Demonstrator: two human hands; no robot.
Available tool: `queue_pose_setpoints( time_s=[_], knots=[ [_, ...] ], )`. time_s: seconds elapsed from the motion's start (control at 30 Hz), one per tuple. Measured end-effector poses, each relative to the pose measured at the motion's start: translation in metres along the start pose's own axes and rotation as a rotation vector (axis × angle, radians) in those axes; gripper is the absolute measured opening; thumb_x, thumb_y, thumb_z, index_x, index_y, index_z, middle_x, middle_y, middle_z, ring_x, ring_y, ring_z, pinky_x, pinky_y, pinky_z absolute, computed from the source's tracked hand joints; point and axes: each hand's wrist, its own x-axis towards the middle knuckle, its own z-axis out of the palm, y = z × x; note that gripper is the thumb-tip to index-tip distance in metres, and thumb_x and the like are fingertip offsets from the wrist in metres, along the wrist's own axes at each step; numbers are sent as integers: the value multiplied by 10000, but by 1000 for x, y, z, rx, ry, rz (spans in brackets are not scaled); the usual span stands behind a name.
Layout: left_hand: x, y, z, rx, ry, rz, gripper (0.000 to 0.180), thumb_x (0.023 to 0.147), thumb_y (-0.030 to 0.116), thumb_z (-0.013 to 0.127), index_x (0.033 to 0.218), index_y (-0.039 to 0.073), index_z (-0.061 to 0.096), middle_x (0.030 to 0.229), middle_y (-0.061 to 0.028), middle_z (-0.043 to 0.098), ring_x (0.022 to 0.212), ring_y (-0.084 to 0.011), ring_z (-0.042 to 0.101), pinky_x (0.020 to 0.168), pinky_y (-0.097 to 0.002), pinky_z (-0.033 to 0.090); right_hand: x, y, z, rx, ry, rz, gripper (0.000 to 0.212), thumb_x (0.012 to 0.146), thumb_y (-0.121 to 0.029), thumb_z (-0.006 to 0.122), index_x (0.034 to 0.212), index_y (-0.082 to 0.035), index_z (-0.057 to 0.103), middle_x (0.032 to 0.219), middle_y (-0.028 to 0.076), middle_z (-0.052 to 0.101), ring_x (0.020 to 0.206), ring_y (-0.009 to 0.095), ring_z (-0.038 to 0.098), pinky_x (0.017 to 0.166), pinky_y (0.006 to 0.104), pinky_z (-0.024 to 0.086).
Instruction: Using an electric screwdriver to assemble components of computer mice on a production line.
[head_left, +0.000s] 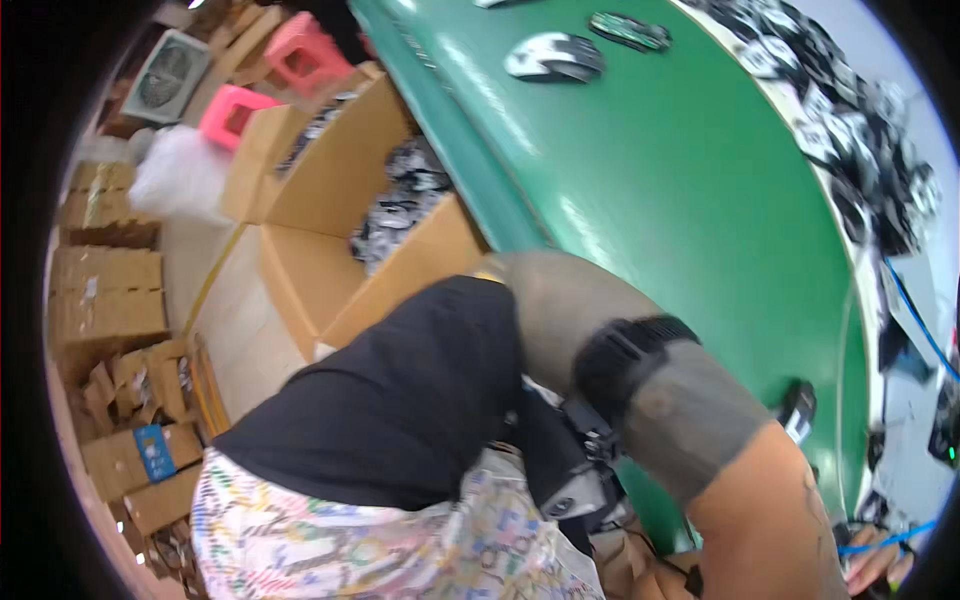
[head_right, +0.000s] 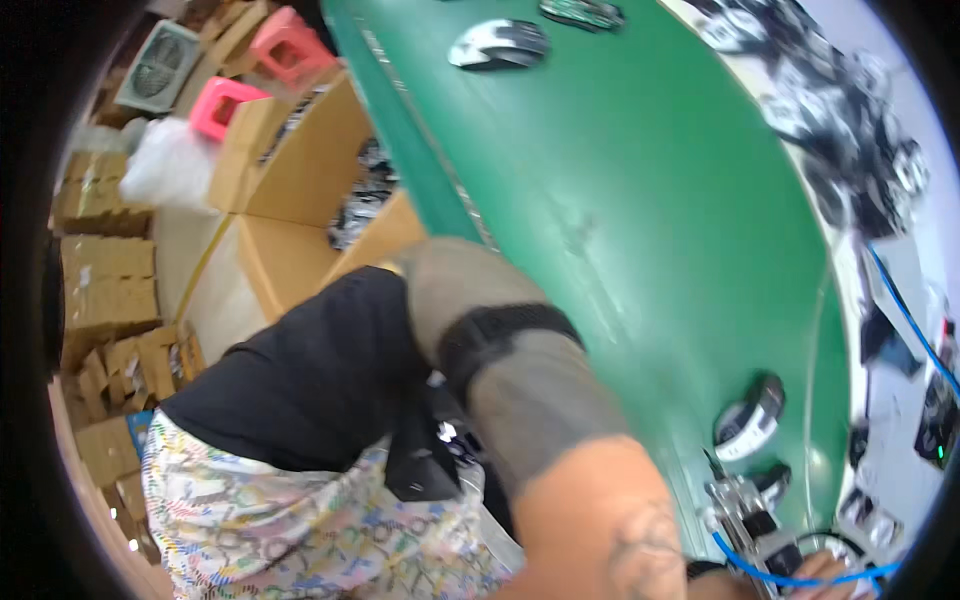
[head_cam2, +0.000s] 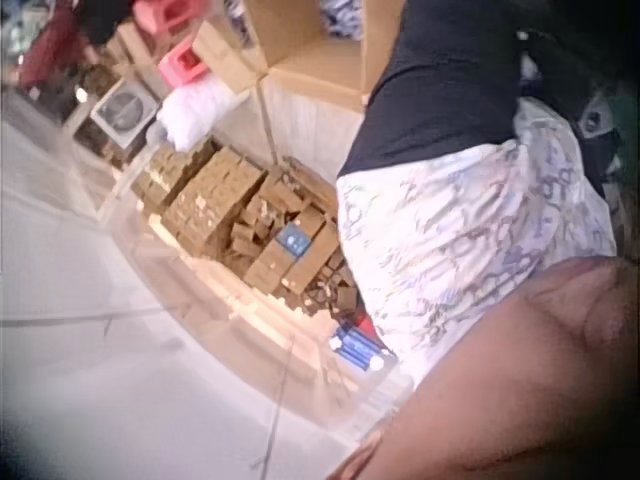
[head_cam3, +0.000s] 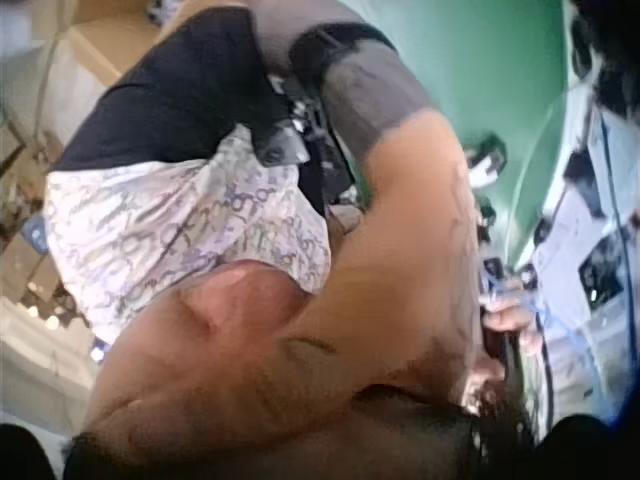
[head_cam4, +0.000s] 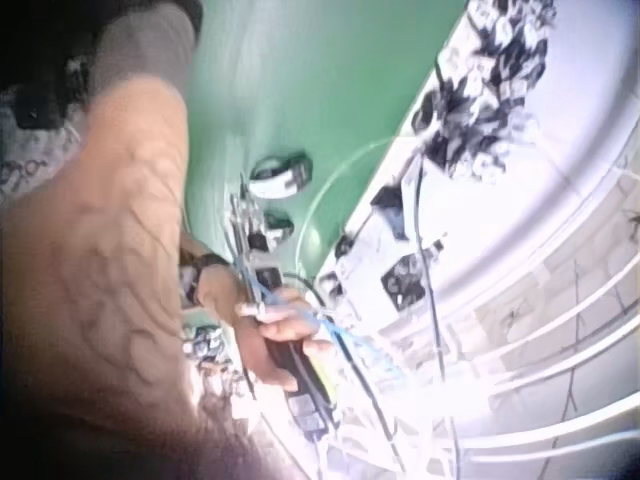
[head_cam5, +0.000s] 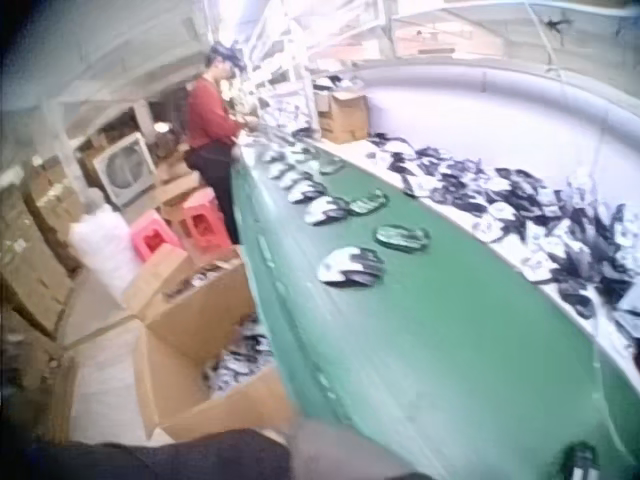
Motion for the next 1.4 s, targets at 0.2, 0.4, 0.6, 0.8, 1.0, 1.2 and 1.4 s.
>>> queue_pose_setpoints(
  time_s=[0.2,0.4,0.6,0.8,1.0,1.2,1.4],
  knots=[
    [23,-30,15,-314,-185,83,633,848,402,460,1235,-87,352,1270,-311,383,1147,-432,414,933,-457,385,15,50,47,-391,292,120,477,768,-384,653,1003,-61,393,635,21,513,610,159,527,606,277,369],
    [35,-49,43,-594,-375,96,656,846,416,463,1244,-91,341,1276,-314,376,1153,-435,407,937,-458,382,14,37,48,-418,227,151,498,813,-454,600,1045,-76,374,736,40,554,705,189,598,682,307,393],
    [54,-61,71,-874,-627,71,680,844,430,466,1253,-95,330,1282,-316,368,1160,-438,400,940,-459,379,20,49,21,-318,97,59,518,830,-469,539,1089,-34,429,703,49,500,677,201,522,666,337,377],
    [64,-72,103,-1136,-867,95,703,842,445,470,1262,-99,319,1288,-319,361,1166,-441,393,943,-460,375,13,48,20,-351,223,16,554,871,-496,441,1083,15,435,710,97,542,685,251,571,631,363,482],
    [67,-74,127,-1291,-1028,78,727,840,459,473,1271,-103,308,1294,-322,354,1173,-444,386,946,-461,372,17,56,47,-570,642,153,251,717,-64,642,915,-10,498,623,19,527,511,92,508,498,234,425],
    [62,-74,124,-1335,-1012,75,751,838,473,476,1281,-107,298,1299,-324,347,1179,-447,379,949,-463,369,25,47,53,-502,773,150,260,748,-85,637,941,12,491,613,34,523,509,106,527,499,245,450],
    [56,-72,101,-1227,-882,60,775,835,487,479,1290,-111,287,1305,-327,340,1186,-450,372,952,-464,366,9,46,17,-279,198,3,556,871,-491,445,1093,18,433,750,102,556,730,258,563,602,347,471]
  ],
)
